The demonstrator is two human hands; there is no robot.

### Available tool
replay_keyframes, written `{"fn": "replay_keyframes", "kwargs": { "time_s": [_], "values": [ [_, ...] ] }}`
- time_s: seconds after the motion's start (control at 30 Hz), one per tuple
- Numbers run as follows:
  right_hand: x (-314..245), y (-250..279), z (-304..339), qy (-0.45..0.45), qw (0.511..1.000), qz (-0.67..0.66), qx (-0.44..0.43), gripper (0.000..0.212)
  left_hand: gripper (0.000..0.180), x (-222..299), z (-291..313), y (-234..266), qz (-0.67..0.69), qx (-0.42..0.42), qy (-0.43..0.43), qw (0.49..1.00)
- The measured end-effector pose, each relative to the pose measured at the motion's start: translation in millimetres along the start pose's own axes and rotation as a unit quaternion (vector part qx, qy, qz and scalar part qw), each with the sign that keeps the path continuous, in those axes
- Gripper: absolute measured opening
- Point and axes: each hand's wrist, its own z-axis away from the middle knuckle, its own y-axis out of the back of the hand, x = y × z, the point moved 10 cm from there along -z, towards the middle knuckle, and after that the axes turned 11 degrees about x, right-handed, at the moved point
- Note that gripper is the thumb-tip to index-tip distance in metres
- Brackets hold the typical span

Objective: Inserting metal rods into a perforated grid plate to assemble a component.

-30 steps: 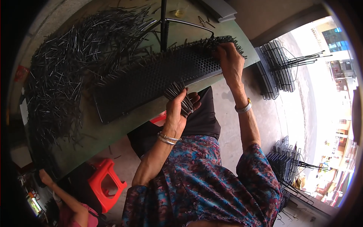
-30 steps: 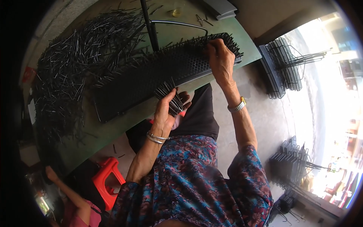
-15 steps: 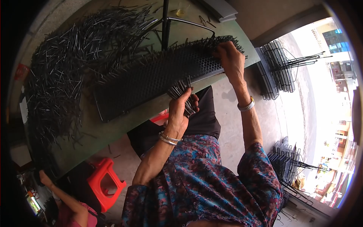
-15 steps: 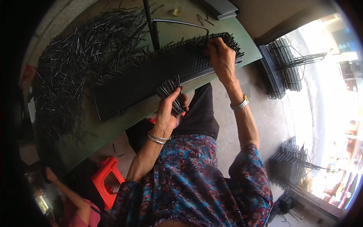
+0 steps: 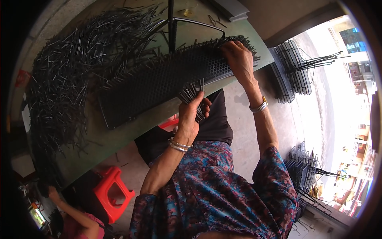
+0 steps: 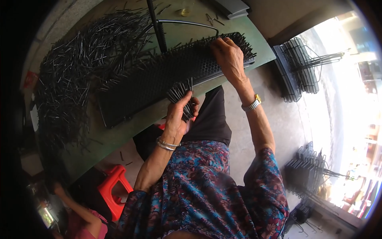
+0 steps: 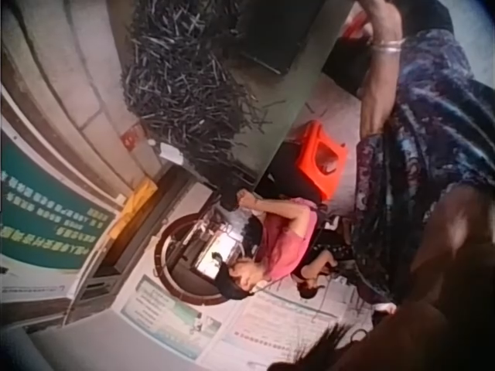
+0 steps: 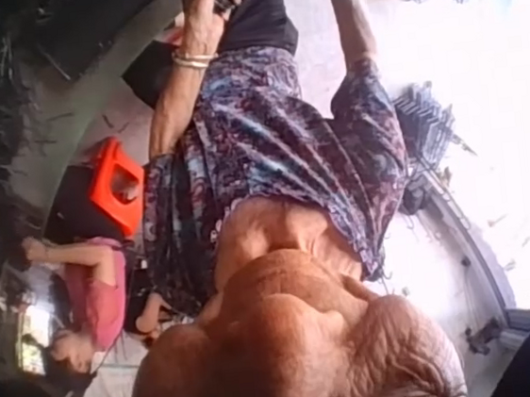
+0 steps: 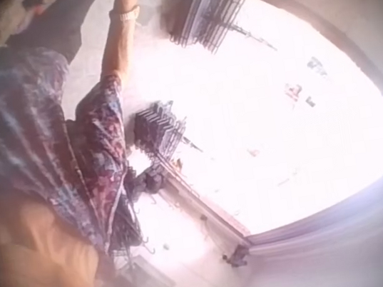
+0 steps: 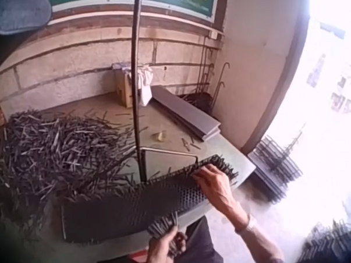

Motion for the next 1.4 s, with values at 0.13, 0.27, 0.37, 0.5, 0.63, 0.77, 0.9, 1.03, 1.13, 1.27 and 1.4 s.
{"fn": "replay_keyframes", "kwargs": {
  "time_s": [0.13, 0.27, 0.37, 0.5, 0.63, 0.77, 0.9, 1.03, 1.13, 1.27, 1.4],
  "values": [
    [-7.5, -2.4, 4.0, 0.086, 0.987, 0.131, 0.044, 0.016, 0.021, -3.6, -1.6, 0.5, -0.014, 0.003, 0.015, 1.000],
    [-12.2, -3.4, 8.5, 0.107, 0.974, 0.193, 0.046, 0.022, 0.021, 2.4, -0.2, -3.3, -0.001, 0.005, -0.011, 1.000],
    [-32.1, 6.4, 22.6, 0.108, 0.975, 0.177, 0.082, 0.025, 0.022, 2.1, -0.4, -1.4, -0.003, 0.007, -0.012, 1.000],
    [-23.1, -9.3, 50.3, -0.118, 0.983, -0.090, -0.111, 0.028, 0.022, 3.1, 1.2, -1.2, -0.025, 0.013, -0.012, 1.000],
    [-34.0, -29.5, 77.4, -0.170, 0.926, -0.208, -0.265, 0.026, 0.022, 0.4, 1.7, -5.2, -0.033, 0.007, -0.001, 0.999],
    [-29.3, -26.6, 79.1, -0.211, 0.912, -0.236, -0.259, 0.020, 0.024, 4.0, 4.7, -10.4, -0.045, -0.008, -0.025, 0.999],
    [-25.9, -29.1, 82.1, -0.231, 0.899, -0.264, -0.260, 0.018, 0.024, 5.9, 4.8, -9.2, -0.059, -0.007, -0.034, 0.998],
    [-26.3, -23.3, 81.5, -0.253, 0.890, -0.282, -0.253, 0.018, 0.021, 7.3, 3.5, -8.9, -0.068, 0.001, -0.039, 0.997],
    [-16.9, 4.8, 63.8, -0.255, 0.922, -0.255, -0.137, 0.015, 0.020, 1.7, -6.4, 3.3, -0.015, 0.026, -0.018, 0.999],
    [-5.0, 51.9, 36.0, -0.192, 0.974, -0.096, 0.067, 0.013, 0.021, -7.0, -8.2, 0.9, 0.065, 0.009, 0.050, 0.997],
    [4.8, 45.0, 28.2, -0.145, 0.982, -0.054, 0.112, 0.012, 0.020, -16.2, -6.1, -5.6, 0.079, 0.000, 0.078, 0.994]
  ]
}}
